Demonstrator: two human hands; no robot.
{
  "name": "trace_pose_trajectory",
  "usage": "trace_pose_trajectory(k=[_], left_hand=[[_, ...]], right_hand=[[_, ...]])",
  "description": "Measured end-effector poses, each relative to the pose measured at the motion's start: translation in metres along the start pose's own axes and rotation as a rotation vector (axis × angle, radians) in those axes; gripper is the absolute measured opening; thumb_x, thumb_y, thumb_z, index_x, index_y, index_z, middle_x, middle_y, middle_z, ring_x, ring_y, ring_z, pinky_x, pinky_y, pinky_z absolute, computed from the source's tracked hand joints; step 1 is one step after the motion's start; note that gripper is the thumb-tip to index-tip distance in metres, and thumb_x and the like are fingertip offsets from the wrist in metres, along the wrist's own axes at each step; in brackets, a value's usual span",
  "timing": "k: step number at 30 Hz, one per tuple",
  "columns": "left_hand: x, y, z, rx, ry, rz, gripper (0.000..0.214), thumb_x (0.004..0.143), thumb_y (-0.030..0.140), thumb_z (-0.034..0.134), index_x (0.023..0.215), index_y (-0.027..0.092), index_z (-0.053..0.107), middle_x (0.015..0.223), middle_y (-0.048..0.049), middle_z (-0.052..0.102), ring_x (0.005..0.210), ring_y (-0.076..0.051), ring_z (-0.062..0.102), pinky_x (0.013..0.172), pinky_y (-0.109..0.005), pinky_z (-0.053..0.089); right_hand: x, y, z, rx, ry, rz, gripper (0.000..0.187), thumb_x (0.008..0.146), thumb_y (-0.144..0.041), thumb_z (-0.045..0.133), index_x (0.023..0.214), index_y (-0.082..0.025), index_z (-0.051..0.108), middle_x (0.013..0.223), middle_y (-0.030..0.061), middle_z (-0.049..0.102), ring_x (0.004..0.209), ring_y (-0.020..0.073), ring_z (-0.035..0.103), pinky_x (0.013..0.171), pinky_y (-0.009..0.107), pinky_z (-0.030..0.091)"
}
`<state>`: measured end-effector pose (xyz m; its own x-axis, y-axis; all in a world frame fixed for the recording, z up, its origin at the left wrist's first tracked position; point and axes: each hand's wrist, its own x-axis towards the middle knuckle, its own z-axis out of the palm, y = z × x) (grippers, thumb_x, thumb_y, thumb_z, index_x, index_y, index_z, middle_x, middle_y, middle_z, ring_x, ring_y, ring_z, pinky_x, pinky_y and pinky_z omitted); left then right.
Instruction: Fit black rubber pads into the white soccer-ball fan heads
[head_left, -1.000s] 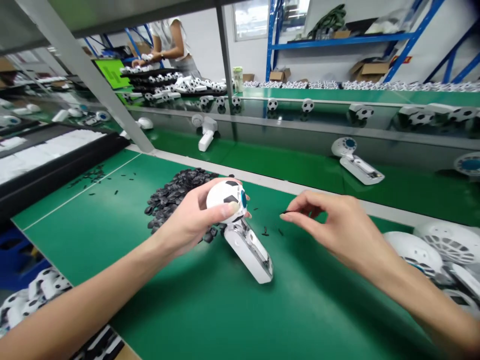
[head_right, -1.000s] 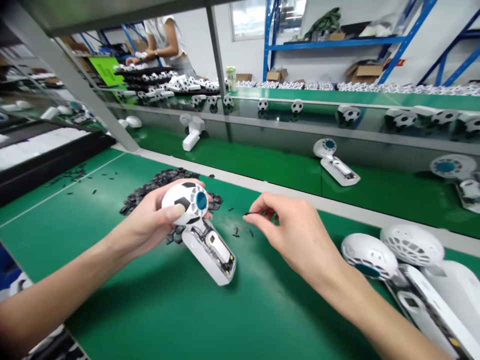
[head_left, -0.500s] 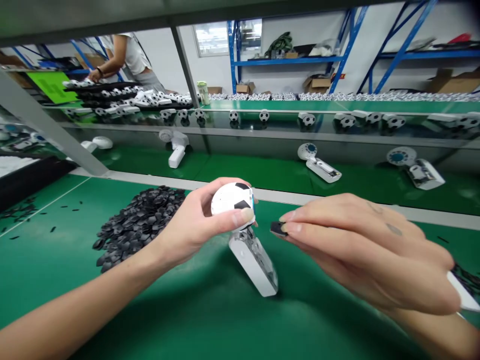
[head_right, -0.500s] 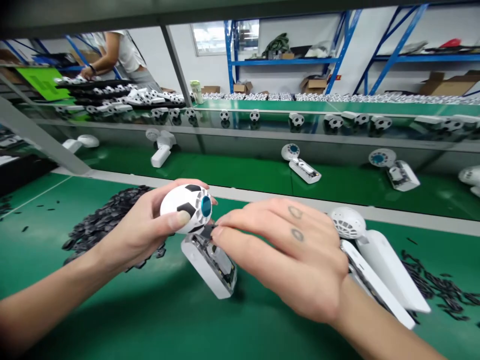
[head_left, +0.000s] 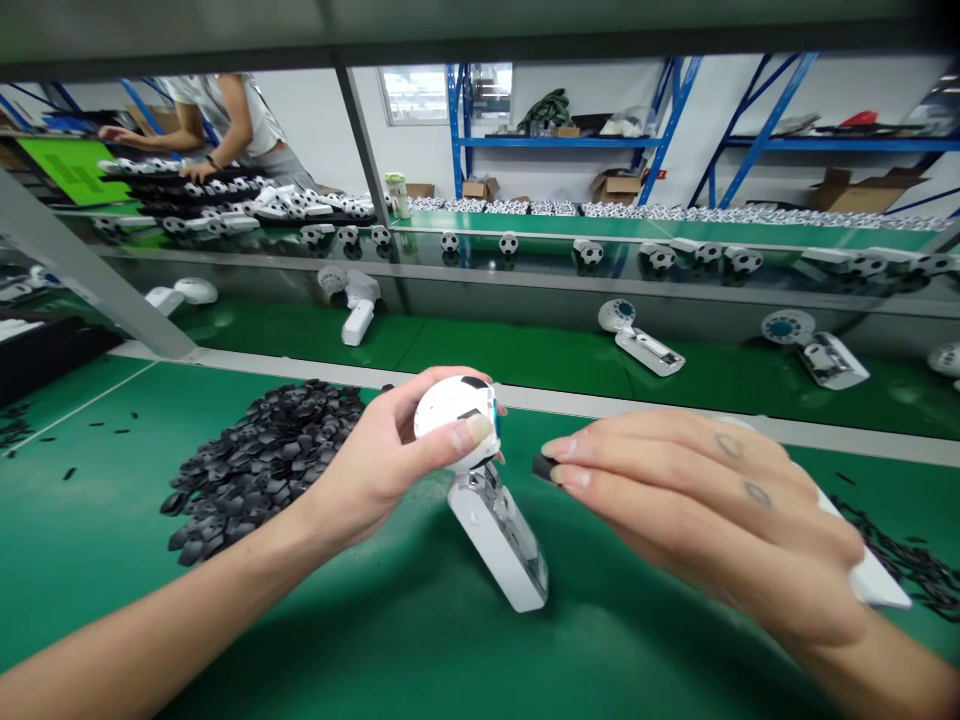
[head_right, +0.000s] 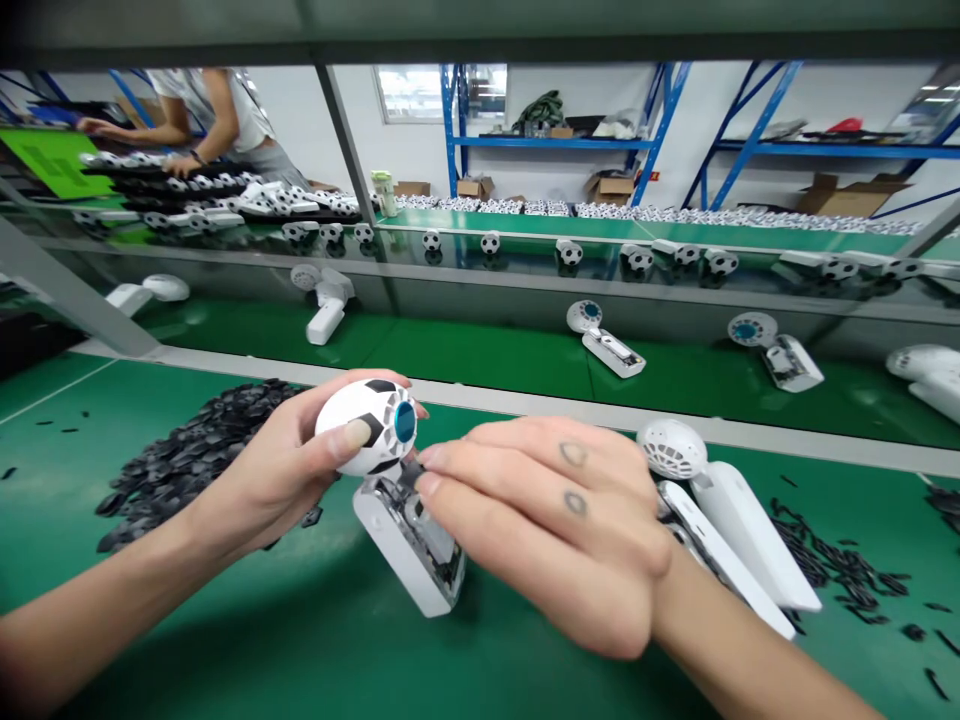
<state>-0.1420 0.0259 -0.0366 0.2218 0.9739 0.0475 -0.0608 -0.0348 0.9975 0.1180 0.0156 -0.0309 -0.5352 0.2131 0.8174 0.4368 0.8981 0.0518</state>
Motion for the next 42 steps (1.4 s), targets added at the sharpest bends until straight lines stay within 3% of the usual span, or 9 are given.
trace_pose_trajectory(k=[5,10,13,19,24,29,32,36,42], left_hand=[[-0.001,-0.005,0.008,-0.074,0.0,-0.071,0.065,0.078,0.065,0.092,0.119,0.019,0.072,0.093,-0.0081,0.078,0.077,-0.023,0.077,0.065,-0.028,0.063],[0.001,-0.007,0.011,-0.121,-0.064,-0.094,0.066,0.077,0.063,0.094,0.123,0.021,0.071,0.1,-0.0068,0.078,0.08,-0.023,0.079,0.068,-0.027,0.066],[0.002,-0.008,0.009,-0.16,-0.11,-0.099,0.063,0.079,0.063,0.093,0.123,0.024,0.072,0.104,-0.006,0.079,0.083,-0.024,0.081,0.071,-0.028,0.067],[0.004,-0.007,0.01,-0.313,-0.076,-0.152,0.049,0.077,0.049,0.093,0.114,0.021,0.076,0.1,-0.0059,0.079,0.078,-0.023,0.078,0.077,-0.035,0.069],[0.008,-0.003,0.008,-0.595,-0.013,-0.283,0.029,0.075,0.036,0.083,0.091,0.015,0.07,0.075,-0.004,0.068,0.051,-0.012,0.059,0.051,-0.023,0.057],[0.008,-0.004,0.0,-0.825,-0.197,-0.287,0.022,0.087,0.038,0.068,0.082,0.016,0.066,0.063,0.0026,0.053,0.035,-0.004,0.024,0.029,-0.015,0.03],[0.007,-0.002,0.002,-0.796,-0.215,-0.263,0.025,0.087,0.041,0.071,0.082,0.017,0.066,0.064,0.0026,0.053,0.036,-0.004,0.024,0.03,-0.016,0.031],[0.008,0.003,0.01,-0.64,-0.105,-0.188,0.034,0.08,0.045,0.083,0.086,0.016,0.066,0.07,0.0004,0.06,0.045,-0.008,0.047,0.043,-0.019,0.047],[0.002,-0.006,0.015,-0.225,0.031,0.09,0.049,0.076,0.059,0.092,0.095,0.019,0.071,0.092,-0.0028,0.071,0.064,-0.016,0.068,0.06,-0.029,0.058]], right_hand=[[0.013,-0.002,0.016,0.071,0.082,0.275,0.039,0.104,-0.004,0.062,0.13,-0.031,0.071,0.103,0.0023,0.081,0.085,0.0172,0.078,0.073,0.03,0.066],[0.016,0.004,0.021,0.067,0.127,0.291,0.029,0.104,-0.004,0.061,0.111,-0.025,0.078,0.094,0.0045,0.071,0.08,0.0151,0.069,0.068,0.027,0.059],[0.016,0.006,0.021,0.142,0.123,0.306,0.024,0.103,-0.003,0.063,0.103,-0.023,0.077,0.095,0.0046,0.073,0.082,0.0149,0.07,0.073,0.026,0.059],[0.014,0.006,0.022,0.175,0.058,0.373,0.025,0.107,-0.007,0.059,0.113,-0.023,0.076,0.099,0.0048,0.075,0.086,0.0147,0.072,0.075,0.026,0.06],[0.015,0.008,0.02,0.189,0.012,0.382,0.025,0.107,-0.007,0.057,0.111,-0.023,0.076,0.097,0.0039,0.071,0.084,0.0131,0.069,0.074,0.024,0.059],[0.013,0.009,0.017,0.279,0.03,0.42,0.023,0.105,-0.006,0.061,0.107,-0.023,0.077,0.099,0.0041,0.077,0.085,0.0152,0.073,0.074,0.027,0.06],[0.011,0.01,0.017,0.289,0.023,0.404,0.022,0.103,-0.004,0.063,0.106,-0.021,0.078,0.098,0.0045,0.079,0.084,0.0149,0.074,0.073,0.025,0.06],[0.008,0.011,0.018,0.266,-0.035,0.389,0.021,0.102,-0.004,0.064,0.103,-0.02,0.078,0.099,0.0039,0.082,0.085,0.0153,0.077,0.074,0.025,0.062],[0.008,0.014,0.019,0.217,-0.066,0.422,0.02,0.101,-0.006,0.066,0.099,-0.023,0.078,0.098,0.0023,0.083,0.086,0.0181,0.079,0.076,0.027,0.063]])
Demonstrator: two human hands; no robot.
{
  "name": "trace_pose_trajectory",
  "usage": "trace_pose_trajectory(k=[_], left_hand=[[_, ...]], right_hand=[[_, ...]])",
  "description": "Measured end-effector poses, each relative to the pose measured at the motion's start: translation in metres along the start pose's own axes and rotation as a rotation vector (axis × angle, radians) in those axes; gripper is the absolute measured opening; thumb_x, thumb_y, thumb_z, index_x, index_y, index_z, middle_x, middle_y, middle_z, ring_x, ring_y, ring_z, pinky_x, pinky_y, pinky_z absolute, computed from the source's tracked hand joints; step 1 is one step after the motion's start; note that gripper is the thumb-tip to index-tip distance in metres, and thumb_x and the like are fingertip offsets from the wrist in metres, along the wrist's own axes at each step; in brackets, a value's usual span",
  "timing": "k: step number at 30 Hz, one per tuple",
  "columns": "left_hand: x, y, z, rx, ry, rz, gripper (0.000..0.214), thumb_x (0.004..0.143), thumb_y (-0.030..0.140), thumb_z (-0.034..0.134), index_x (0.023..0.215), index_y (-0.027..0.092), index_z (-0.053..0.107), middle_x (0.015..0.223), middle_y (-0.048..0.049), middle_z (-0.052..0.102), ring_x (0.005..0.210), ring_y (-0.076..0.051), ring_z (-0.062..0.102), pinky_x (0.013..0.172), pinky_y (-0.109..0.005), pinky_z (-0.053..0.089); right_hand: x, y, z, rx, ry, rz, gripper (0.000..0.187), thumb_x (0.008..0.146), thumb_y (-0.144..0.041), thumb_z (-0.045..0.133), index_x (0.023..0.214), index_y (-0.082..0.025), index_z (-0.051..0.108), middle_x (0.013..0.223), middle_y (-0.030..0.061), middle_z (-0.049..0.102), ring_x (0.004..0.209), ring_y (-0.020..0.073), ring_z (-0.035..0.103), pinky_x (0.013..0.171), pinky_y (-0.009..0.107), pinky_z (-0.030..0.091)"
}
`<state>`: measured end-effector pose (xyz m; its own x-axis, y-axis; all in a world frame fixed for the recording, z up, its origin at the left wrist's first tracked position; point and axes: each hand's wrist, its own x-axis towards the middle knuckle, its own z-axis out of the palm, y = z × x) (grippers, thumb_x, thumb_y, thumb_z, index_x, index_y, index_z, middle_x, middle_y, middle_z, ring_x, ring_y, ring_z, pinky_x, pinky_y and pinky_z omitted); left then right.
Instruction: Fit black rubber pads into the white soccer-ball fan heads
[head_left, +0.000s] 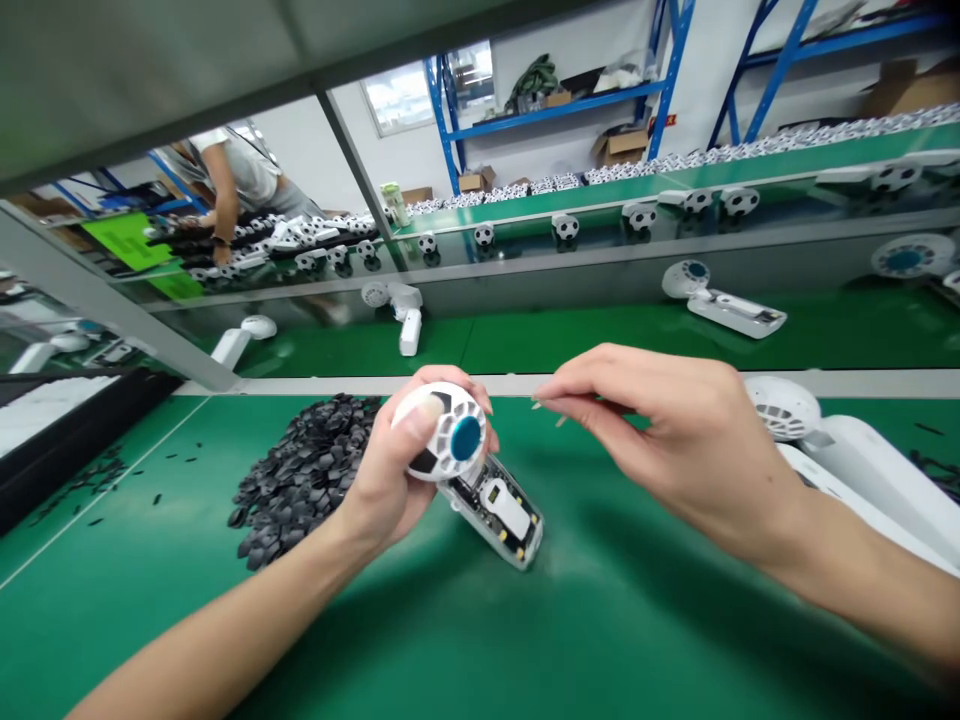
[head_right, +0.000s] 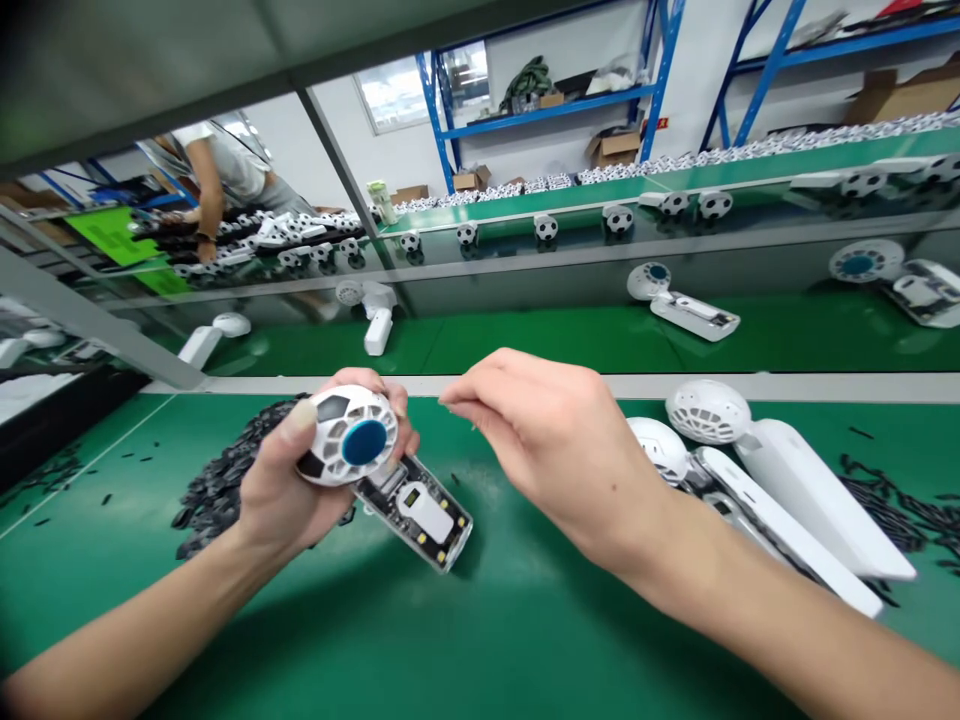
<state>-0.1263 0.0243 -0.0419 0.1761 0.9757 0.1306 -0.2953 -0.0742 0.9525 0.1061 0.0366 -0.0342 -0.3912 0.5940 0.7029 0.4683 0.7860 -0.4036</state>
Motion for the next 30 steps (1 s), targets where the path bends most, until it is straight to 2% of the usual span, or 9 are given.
trace_pose_trajectory(k=[4,8,11,14,16,18,22,25,30], left_hand=[[-0.004,0.003,-0.009,0.315,-0.065,0.108,0.042,0.083,0.057,0.088,0.105,0.023,0.076,0.098,-0.0048,0.075,0.079,-0.022,0.073,0.068,-0.029,0.06],[-0.001,0.032,-0.016,0.767,-0.191,-0.005,0.046,0.09,0.063,0.077,0.108,0.021,0.08,0.096,-0.0072,0.078,0.073,-0.02,0.068,0.06,-0.023,0.054],[0.0,0.054,-0.018,0.96,-0.233,-0.051,0.044,0.091,0.062,0.073,0.103,0.021,0.08,0.094,-0.0078,0.076,0.067,-0.019,0.065,0.05,-0.02,0.05],[0.003,0.065,-0.024,0.841,-0.292,-0.294,0.045,0.085,0.061,0.077,0.106,0.021,0.077,0.083,-0.0077,0.074,0.056,-0.021,0.066,0.044,-0.024,0.053],[0.006,0.067,-0.029,0.661,-0.374,-0.508,0.048,0.079,0.061,0.082,0.107,0.022,0.074,0.074,-0.0078,0.073,0.053,-0.026,0.069,0.044,-0.03,0.059],[0.01,0.067,-0.035,0.518,-0.431,-0.616,0.05,0.075,0.058,0.086,0.108,0.022,0.073,0.072,-0.0099,0.075,0.057,-0.029,0.074,0.048,-0.032,0.063],[0.014,0.067,-0.041,0.291,-0.403,-0.565,0.057,0.072,0.045,0.093,0.12,0.023,0.072,0.088,-0.0132,0.079,0.061,-0.029,0.077,0.053,-0.033,0.066],[0.015,0.062,-0.037,0.11,-0.302,-0.438,0.054,0.068,0.029,0.097,0.114,0.024,0.069,0.1,-0.0126,0.08,0.077,-0.029,0.081,0.061,-0.032,0.069],[0.008,0.036,-0.018,-0.049,-0.078,-0.267,0.032,0.089,0.036,0.085,0.109,0.023,0.063,0.106,-0.0116,0.079,0.089,-0.026,0.079,0.06,-0.027,0.068]], right_hand=[[0.002,0.0,-0.003,-0.047,-0.009,0.027,0.02,0.102,-0.01,0.066,0.098,-0.025,0.079,0.097,0.0018,0.084,0.081,0.019,0.078,0.074,0.029,0.062],[0.004,-0.002,-0.003,-0.075,-0.006,0.043,0.017,0.1,-0.012,0.067,0.097,-0.025,0.079,0.096,0.0011,0.084,0.079,0.0186,0.077,0.072,0.029,0.06],[0.006,-0.003,-0.003,-0.078,0.011,0.067,0.016,0.097,-0.009,0.07,0.095,-0.023,0.078,0.093,0.0001,0.083,0.079,0.0177,0.076,0.071,0.028,0.059],[0.006,-0.002,-0.003,-0.073,0.009,0.103,0.014,0.096,-0.01,0.072,0.093,-0.023,0.077,0.089,-0.0009,0.081,0.075,0.0174,0.075,0.067,0.028,0.057],[0.007,-0.001,-0.003,-0.087,0.004,0.108,0.016,0.098,-0.011,0.069,0.099,-0.023,0.079,0.091,0.0001,0.081,0.076,0.0182,0.075,0.067,0.029,0.056],[0.008,-0.001,-0.006,-0.11,0.009,0.082,0.02,0.101,-0.011,0.065,0.107,-0.024,0.08,0.097,0.0019,0.081,0.079,0.019,0.075,0.066,0.03,0.056],[0.01,-0.005,-0.015,-0.114,0.057,0.057,0.018,0.099,-0.01,0.069,0.098,-0.023,0.081,0.093,0.0007,0.082,0.077,0.0187,0.076,0.068,0.03,0.057],[0.009,-0.009,-0.022,-0.115,0.157,0.102,0.013,0.096,-0.014,0.077,0.091,-0.025,0.081,0.084,-0.0021,0.083,0.07,0.0184,0.076,0.063,0.029,0.057],[0.005,-0.016,-0.015,0.074,0.22,0.195,0.015,0.093,-0.015,0.081,0.083,-0.026,0.08,0.082,-0.0028,0.084,0.066,0.0157,0.075,0.056,0.025,0.056]])
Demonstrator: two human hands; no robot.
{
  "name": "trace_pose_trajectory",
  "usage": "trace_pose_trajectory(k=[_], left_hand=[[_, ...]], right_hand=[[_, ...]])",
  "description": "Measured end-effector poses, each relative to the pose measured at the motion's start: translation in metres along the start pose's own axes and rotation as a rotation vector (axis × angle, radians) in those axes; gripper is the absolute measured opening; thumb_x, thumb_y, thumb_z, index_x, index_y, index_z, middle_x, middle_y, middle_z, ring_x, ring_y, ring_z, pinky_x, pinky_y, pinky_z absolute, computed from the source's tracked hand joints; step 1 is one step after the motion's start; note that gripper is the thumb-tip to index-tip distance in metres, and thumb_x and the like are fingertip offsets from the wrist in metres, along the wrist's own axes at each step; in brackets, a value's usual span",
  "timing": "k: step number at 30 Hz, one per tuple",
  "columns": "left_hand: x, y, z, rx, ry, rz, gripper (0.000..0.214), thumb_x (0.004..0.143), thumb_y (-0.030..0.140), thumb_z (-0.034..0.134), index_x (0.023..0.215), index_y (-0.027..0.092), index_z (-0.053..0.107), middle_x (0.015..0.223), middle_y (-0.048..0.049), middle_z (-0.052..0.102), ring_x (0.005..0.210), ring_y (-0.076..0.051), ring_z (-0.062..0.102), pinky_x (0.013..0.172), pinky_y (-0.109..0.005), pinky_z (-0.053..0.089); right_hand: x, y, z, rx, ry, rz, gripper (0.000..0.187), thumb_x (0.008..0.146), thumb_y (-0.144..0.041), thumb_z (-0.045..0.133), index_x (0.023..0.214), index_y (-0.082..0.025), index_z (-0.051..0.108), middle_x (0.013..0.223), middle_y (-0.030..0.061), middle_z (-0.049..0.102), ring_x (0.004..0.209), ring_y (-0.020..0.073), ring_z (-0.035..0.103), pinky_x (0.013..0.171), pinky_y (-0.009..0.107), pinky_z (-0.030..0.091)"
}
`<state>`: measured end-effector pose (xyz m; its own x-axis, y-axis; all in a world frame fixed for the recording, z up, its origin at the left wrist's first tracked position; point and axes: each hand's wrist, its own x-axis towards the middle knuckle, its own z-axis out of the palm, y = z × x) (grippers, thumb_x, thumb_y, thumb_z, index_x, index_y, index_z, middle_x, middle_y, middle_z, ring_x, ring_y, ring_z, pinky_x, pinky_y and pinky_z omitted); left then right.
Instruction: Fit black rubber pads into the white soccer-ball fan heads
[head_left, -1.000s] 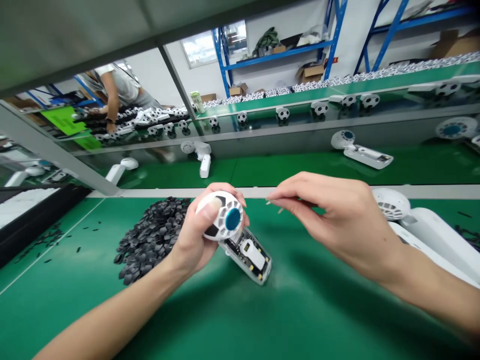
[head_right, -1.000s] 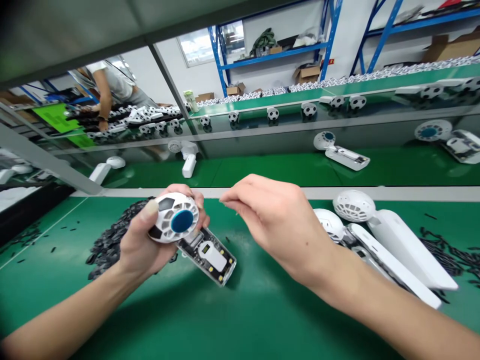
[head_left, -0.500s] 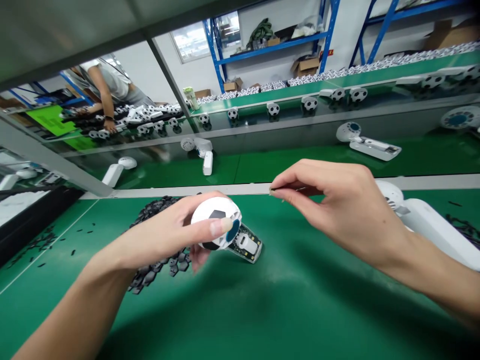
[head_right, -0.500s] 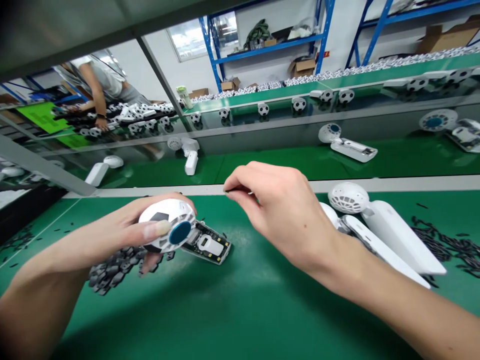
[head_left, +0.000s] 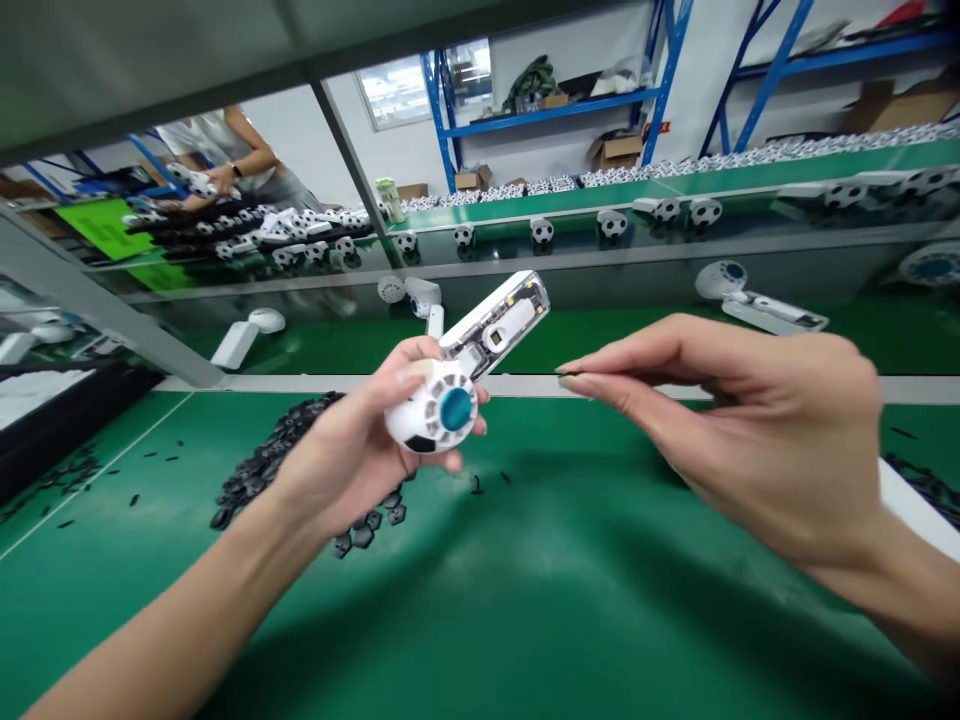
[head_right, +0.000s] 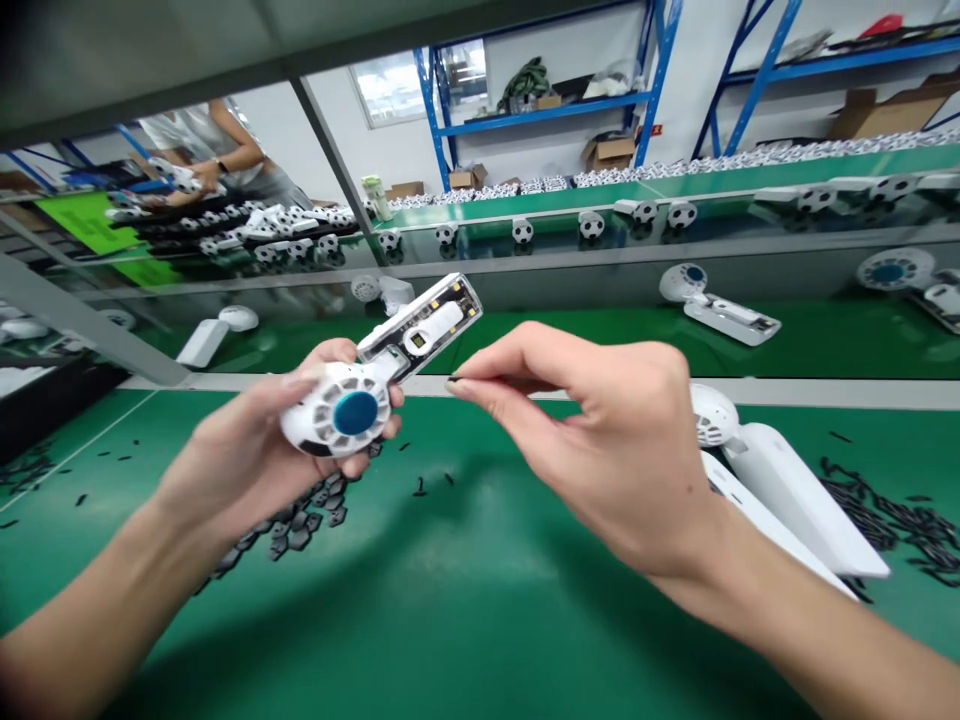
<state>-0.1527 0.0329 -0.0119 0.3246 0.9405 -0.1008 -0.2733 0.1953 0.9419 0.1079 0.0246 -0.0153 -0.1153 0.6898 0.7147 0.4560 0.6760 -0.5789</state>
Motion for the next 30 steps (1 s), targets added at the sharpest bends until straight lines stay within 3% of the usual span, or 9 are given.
trace_pose_trajectory(k=[5,9,12,18,23,26,30], left_hand=[[-0.001,-0.037,0.014,-0.001,0.037,0.1,0.023,0.097,0.04,0.079,0.112,0.025,0.071,0.106,-0.0039,0.075,0.094,-0.02,0.074,0.075,-0.031,0.071],[-0.001,-0.055,0.017,0.007,0.088,0.185,0.023,0.102,0.048,0.073,0.108,0.025,0.075,0.106,-0.0014,0.069,0.092,-0.014,0.066,0.078,-0.019,0.064],[-0.002,-0.06,0.018,0.02,0.109,0.224,0.024,0.103,0.05,0.071,0.112,0.028,0.075,0.103,-0.0006,0.067,0.087,-0.011,0.061,0.077,-0.014,0.057],[-0.009,-0.067,0.015,0.193,0.094,0.318,0.022,0.108,0.052,0.063,0.118,0.035,0.074,0.115,0.0002,0.066,0.093,-0.012,0.059,0.082,-0.017,0.052],[-0.008,-0.073,0.014,0.407,0.113,0.441,0.022,0.107,0.048,0.067,0.124,0.035,0.067,0.109,0.0009,0.067,0.089,-0.012,0.061,0.08,-0.018,0.053],[-0.005,-0.072,0.015,0.456,0.132,0.51,0.025,0.101,0.041,0.078,0.118,0.031,0.063,0.096,0.0033,0.068,0.075,-0.009,0.063,0.069,-0.017,0.053],[-0.001,-0.069,0.015,0.463,0.192,0.574,0.027,0.095,0.037,0.085,0.11,0.026,0.065,0.101,0.0012,0.072,0.077,-0.01,0.067,0.068,-0.017,0.057]], right_hand=[[-0.006,-0.006,0.024,0.524,-0.093,0.385,0.016,0.087,-0.027,0.091,0.079,-0.023,0.078,0.085,-0.0011,0.083,0.073,0.0164,0.077,0.066,0.025,0.062],[-0.013,-0.007,0.039,0.616,-0.201,0.55,0.026,0.085,-0.035,0.092,0.075,-0.02,0.073,0.074,-0.0026,0.075,0.067,0.0125,0.068,0.058,0.022,0.051],[-0.019,-0.006,0.046,0.593,-0.22,0.593,0.028,0.084,-0.037,0.092,0.074,-0.02,0.072,0.074,-0.0024,0.073,0.069,0.0118,0.064,0.06,0.021,0.048],[-0.022,-0.006,0.053,0.643,-0.234,0.705,0.027,0.078,-0.035,0.093,0.072,-0.019,0.073,0.063,-0.0035,0.065,0.056,0.01,0.053,0.051,0.021,0.043],[-0.024,-0.01,0.054,0.615,-0.25,0.683,0.018,0.086,-0.032,0.084,0.075,-0.02,0.076,0.07,-0.0006,0.073,0.064,0.0125,0.065,0.06,0.022,0.051],[-0.027,-0.011,0.051,0.599,-0.295,0.65,0.011,0.09,-0.027,0.078,0.082,-0.021,0.079,0.078,-0.0006,0.078,0.073,0.0137,0.071,0.067,0.022,0.056],[-0.025,-0.013,0.043,0.571,-0.4,0.567,0.017,0.099,-0.025,0.068,0.092,-0.025,0.083,0.086,-0.0013,0.081,0.079,0.0133,0.073,0.069,0.021,0.056]])
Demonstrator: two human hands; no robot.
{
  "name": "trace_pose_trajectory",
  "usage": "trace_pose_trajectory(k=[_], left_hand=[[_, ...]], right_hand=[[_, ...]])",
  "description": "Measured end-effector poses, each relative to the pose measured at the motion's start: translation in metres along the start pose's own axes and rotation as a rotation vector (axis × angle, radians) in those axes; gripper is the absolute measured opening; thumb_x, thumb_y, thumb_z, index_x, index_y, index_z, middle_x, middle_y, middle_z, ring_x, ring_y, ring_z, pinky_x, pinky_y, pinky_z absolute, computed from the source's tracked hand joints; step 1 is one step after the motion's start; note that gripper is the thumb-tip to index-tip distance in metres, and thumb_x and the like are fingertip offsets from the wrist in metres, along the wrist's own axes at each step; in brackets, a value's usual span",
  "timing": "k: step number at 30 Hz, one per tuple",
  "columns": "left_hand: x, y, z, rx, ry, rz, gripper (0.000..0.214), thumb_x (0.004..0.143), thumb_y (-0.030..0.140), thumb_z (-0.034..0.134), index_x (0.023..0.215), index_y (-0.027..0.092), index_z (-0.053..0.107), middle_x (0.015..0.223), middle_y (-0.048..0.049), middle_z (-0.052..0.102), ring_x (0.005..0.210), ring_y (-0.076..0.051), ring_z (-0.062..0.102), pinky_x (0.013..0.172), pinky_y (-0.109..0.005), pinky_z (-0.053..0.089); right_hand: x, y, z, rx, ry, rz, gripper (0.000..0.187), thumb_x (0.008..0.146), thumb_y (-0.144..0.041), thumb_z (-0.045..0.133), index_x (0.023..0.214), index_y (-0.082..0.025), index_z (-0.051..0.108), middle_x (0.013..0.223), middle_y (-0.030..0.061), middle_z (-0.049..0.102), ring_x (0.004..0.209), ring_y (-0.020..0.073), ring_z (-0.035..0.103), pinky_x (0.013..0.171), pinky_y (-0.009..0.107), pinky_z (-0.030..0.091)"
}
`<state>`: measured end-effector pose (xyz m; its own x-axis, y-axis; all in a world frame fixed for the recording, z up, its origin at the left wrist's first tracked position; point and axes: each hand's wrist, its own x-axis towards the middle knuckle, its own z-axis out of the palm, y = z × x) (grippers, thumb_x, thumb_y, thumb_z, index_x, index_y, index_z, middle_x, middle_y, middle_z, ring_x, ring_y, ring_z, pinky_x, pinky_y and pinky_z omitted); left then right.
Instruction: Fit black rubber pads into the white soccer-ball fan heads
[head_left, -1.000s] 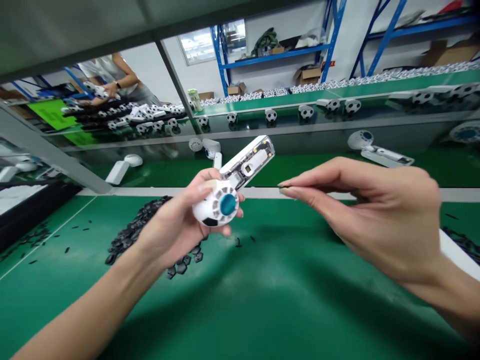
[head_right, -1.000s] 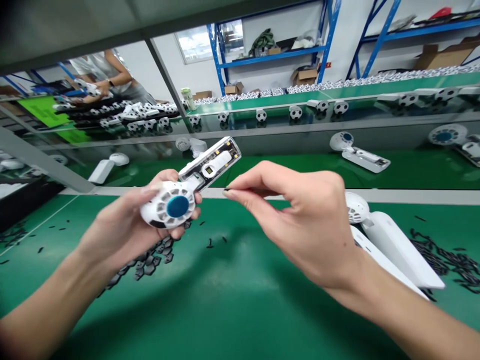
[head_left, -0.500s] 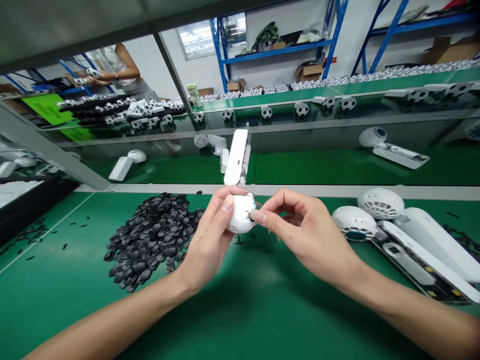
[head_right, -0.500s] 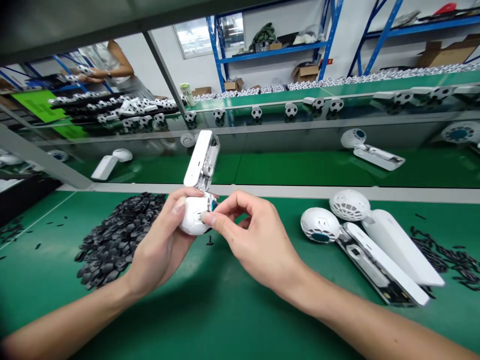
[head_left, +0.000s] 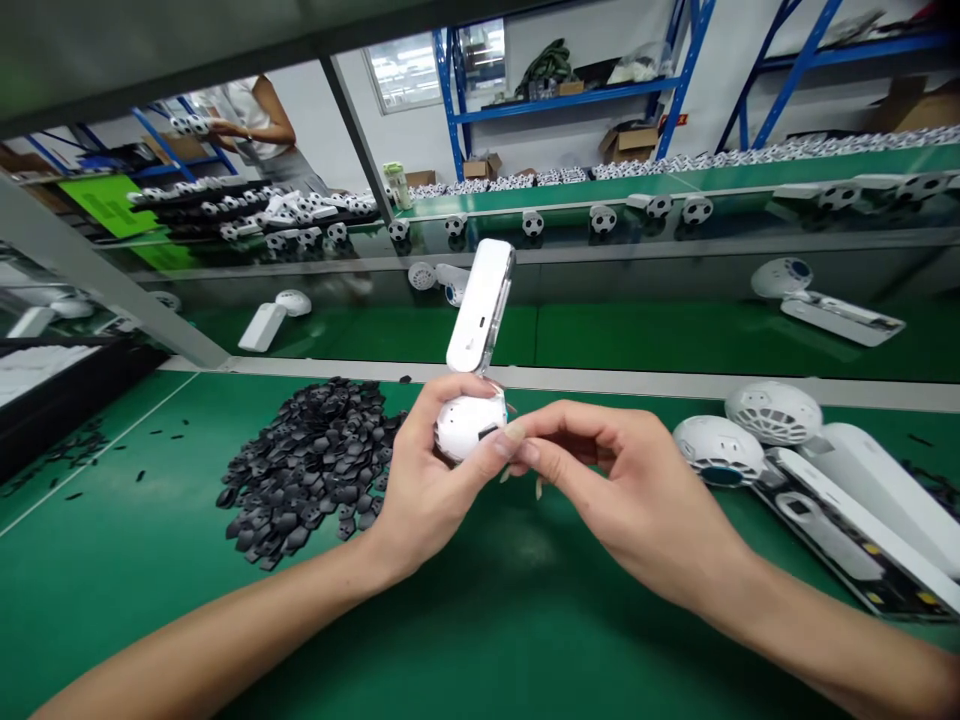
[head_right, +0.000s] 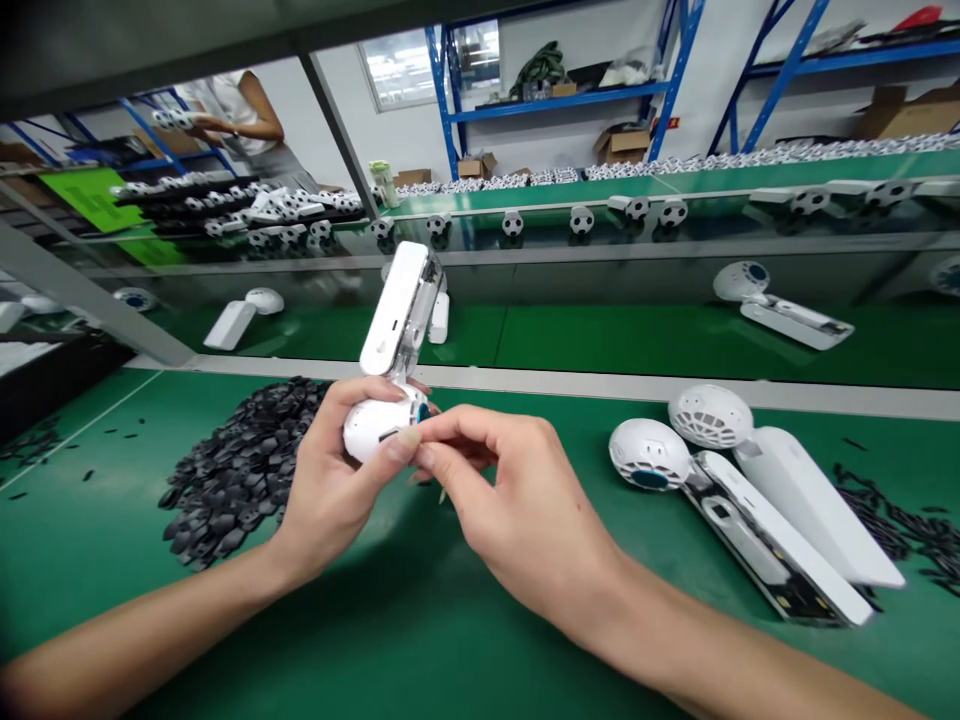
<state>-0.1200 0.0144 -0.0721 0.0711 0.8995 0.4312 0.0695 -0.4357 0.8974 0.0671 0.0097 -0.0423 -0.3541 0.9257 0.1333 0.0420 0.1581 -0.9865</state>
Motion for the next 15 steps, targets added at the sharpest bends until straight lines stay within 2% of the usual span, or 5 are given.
trace_pose_trajectory(k=[3,5,8,11,15], left_hand=[[0.004,-0.002,-0.002,-0.003,0.048,-0.004,0.022,0.095,0.036,0.084,0.107,0.025,0.069,0.101,0.0005,0.072,0.079,-0.008,0.066,0.071,-0.014,0.057],[0.005,-0.003,-0.003,-0.071,0.052,-0.032,0.02,0.096,0.036,0.084,0.106,0.025,0.071,0.099,0.0009,0.07,0.081,-0.008,0.066,0.072,-0.013,0.059],[0.005,-0.002,-0.004,-0.225,-0.01,-0.123,0.018,0.096,0.035,0.084,0.106,0.026,0.072,0.106,-0.0007,0.068,0.088,-0.013,0.07,0.075,-0.022,0.068],[0.005,0.004,-0.006,-0.321,-0.079,-0.204,0.019,0.094,0.032,0.085,0.106,0.025,0.073,0.109,-0.0022,0.068,0.091,-0.017,0.071,0.077,-0.032,0.072],[0.009,0.01,-0.008,-0.417,-0.087,-0.319,0.02,0.088,0.031,0.09,0.102,0.025,0.077,0.104,-0.0022,0.071,0.087,-0.016,0.071,0.071,-0.025,0.068]], right_hand=[[0.003,-0.006,-0.007,0.048,-0.078,0.003,0.016,0.103,-0.027,0.066,0.103,-0.024,0.082,0.094,-0.0007,0.082,0.082,0.0122,0.076,0.07,0.019,0.059],[0.007,-0.008,-0.012,0.079,-0.051,0.014,0.013,0.101,-0.029,0.07,0.108,-0.022,0.079,0.097,0.0006,0.081,0.081,0.0118,0.076,0.069,0.018,0.059],[0.013,-0.003,-0.015,0.096,0.012,0.044,0.015,0.098,-0.032,0.075,0.105,-0.019,0.075,0.096,0.0019,0.078,0.078,0.0116,0.074,0.063,0.018,0.058],[0.015,0.005,-0.014,0.11,0.002,0.088,0.017,0.098,-0.035,0.074,0.102,-0.018,0.073,0.099,0.0032,0.076,0.078,0.012,0.073,0.061,0.019,0.057],[0.013,0.01,-0.012,0.096,-0.035,0.132,0.03,0.098,-0.043,0.075,0.114,-0.019,0.069,0.12,0.008,0.075,0.099,0.018,0.075,0.074,0.025,0.064]])
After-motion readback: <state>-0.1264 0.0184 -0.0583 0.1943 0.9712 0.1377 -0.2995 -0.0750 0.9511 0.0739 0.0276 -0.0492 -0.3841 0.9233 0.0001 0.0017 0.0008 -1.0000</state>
